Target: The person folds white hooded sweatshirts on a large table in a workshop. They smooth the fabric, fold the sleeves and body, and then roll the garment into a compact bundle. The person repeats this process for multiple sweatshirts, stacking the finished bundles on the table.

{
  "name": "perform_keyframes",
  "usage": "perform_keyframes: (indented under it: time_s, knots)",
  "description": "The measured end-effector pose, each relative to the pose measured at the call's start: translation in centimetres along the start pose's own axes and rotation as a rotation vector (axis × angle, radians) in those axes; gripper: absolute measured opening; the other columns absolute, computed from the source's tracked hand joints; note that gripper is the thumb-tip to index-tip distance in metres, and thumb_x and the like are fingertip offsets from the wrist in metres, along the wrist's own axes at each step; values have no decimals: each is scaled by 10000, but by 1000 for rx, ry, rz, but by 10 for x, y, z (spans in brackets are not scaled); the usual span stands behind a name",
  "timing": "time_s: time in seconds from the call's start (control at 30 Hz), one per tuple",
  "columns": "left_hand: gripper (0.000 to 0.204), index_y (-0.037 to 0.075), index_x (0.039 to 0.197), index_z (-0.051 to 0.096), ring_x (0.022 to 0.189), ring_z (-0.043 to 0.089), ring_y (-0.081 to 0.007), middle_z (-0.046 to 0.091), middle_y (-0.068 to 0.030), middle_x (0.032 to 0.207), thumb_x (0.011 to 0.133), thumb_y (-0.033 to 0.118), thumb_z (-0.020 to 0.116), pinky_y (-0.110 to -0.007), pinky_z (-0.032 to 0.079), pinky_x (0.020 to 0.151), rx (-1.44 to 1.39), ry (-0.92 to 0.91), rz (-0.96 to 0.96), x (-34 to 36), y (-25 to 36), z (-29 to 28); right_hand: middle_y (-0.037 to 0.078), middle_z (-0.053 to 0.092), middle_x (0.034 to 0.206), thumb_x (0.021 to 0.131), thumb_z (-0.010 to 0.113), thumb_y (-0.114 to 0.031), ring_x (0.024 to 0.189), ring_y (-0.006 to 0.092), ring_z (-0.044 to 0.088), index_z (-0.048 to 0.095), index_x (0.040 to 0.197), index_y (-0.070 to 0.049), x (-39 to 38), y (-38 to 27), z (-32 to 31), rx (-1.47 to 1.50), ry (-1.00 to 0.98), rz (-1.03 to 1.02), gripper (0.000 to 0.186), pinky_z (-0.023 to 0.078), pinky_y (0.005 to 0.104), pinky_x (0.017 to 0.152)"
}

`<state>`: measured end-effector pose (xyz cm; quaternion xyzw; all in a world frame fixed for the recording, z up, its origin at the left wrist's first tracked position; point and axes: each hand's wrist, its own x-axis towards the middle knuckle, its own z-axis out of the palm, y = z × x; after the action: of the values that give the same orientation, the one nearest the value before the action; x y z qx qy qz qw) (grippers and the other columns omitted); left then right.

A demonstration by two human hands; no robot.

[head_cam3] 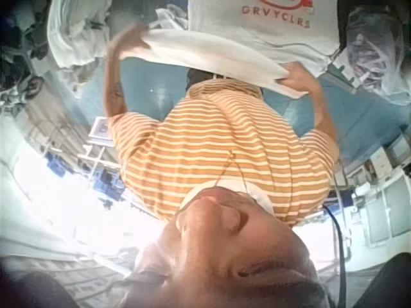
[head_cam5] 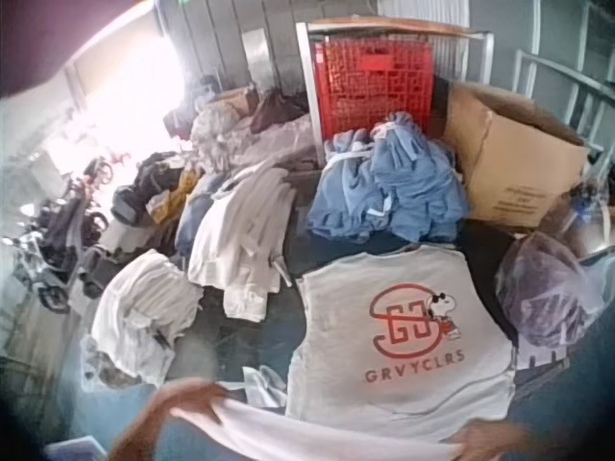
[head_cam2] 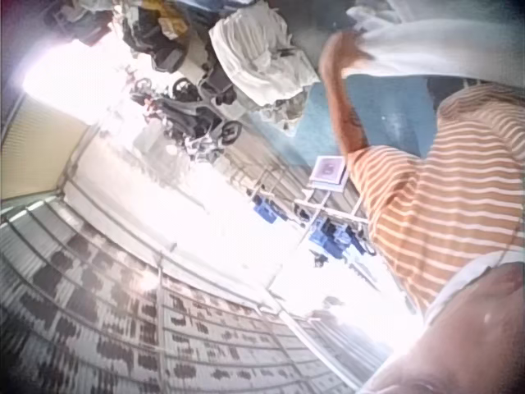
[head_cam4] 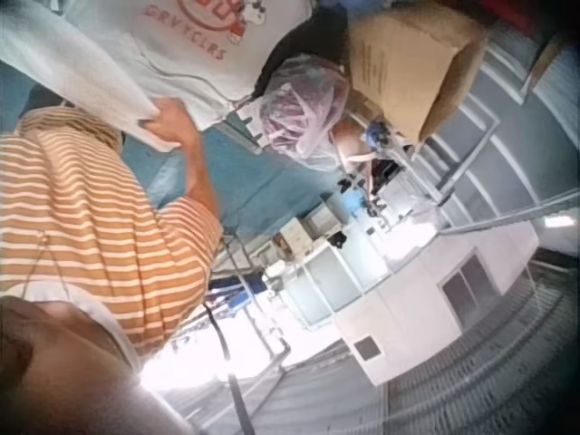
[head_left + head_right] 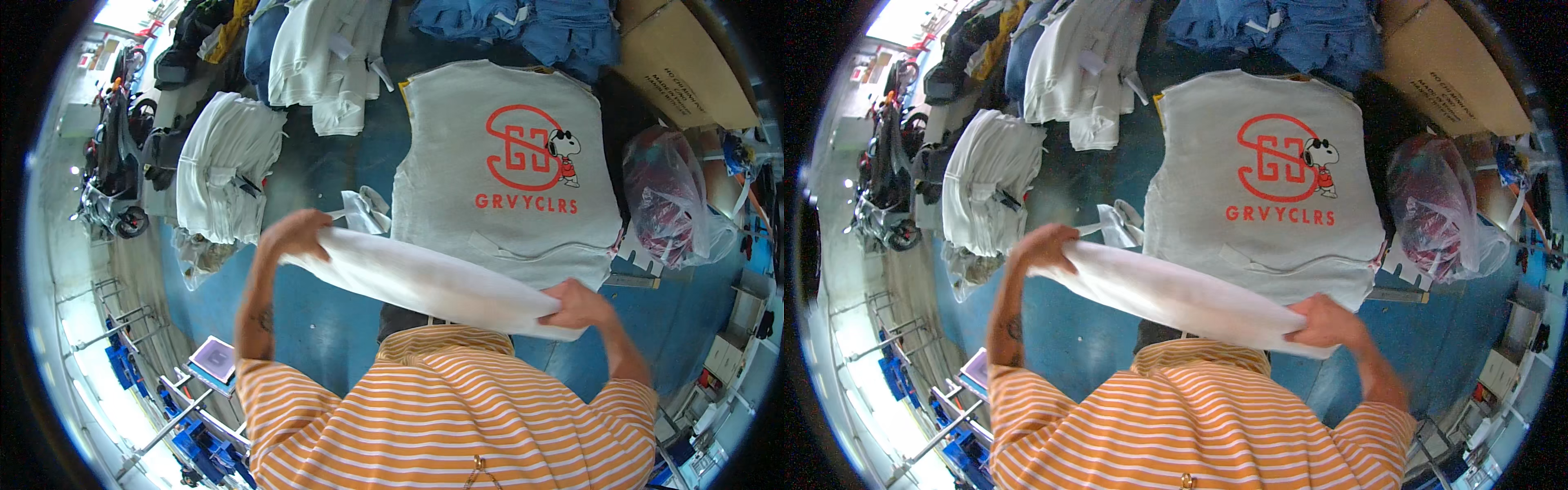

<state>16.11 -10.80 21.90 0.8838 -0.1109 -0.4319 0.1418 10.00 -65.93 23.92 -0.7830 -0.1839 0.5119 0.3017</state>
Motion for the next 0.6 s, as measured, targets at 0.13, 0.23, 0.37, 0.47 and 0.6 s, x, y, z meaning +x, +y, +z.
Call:
perform_keyframes:
  time_s: [0.13, 0.23, 0.37, 0.47, 0.6]
  knots:
    - [792, 99, 1216, 699, 1091, 661, -336, 702, -170, 1146, 479, 305, 905, -428, 541, 946, 363, -74, -122, 43, -76, -88, 77, 764, 974, 794, 811, -246, 878, 170, 693, 734, 1128, -64, 114, -36, 114, 473, 64, -28, 388, 533, 331, 838]
    - [807, 16, 1153, 729, 1002, 706, -338, 723, -178, 1140, 468, 389, 936, -395, 558, 932, 524, -376, -113, 75, -148, -142, 40, 748, 990, 820, 814, -198, 913, 127, 651, 728, 1115, -2, 202, -69, 184, 715, 90, -107, 365, 521, 314, 850]
    - [804, 7, 1145, 732, 1048, 694, -330, 715, -164, 1177, 516, 453, 958, -377, 554, 937, 836, -328, -313, 138, -176, -195, 82, 734, 1052, 788, 838, -207, 952, 161, 669, 693, 1171, 13, 271, -120, 220, 959, 146, -13, 465, 522, 335, 868]
    - [471, 64, 1116, 744, 1008, 707, -338, 726, -170, 1128, 737, 318, 860, -518, 523, 943, 699, -95, -387, 162, -169, -216, 137, 708, 1127, 778, 841, -214, 998, 221, 683, 625, 1261, 45, 329, -127, 223, 1069, 186, 52, 589, 518, 353, 903]
    - [393, 90, 1124, 622, 1090, 610, -299, 676, -123, 1064, 758, 110, 762, -534, 370, 1064, 768, 880, -61, 147, -208, -137, 174, 695, 1164, 809, 800, -309, 1039, 274, 682, 577, 1313, 48, 412, -130, 224, 817, 331, 169, 657, 522, 379, 910]
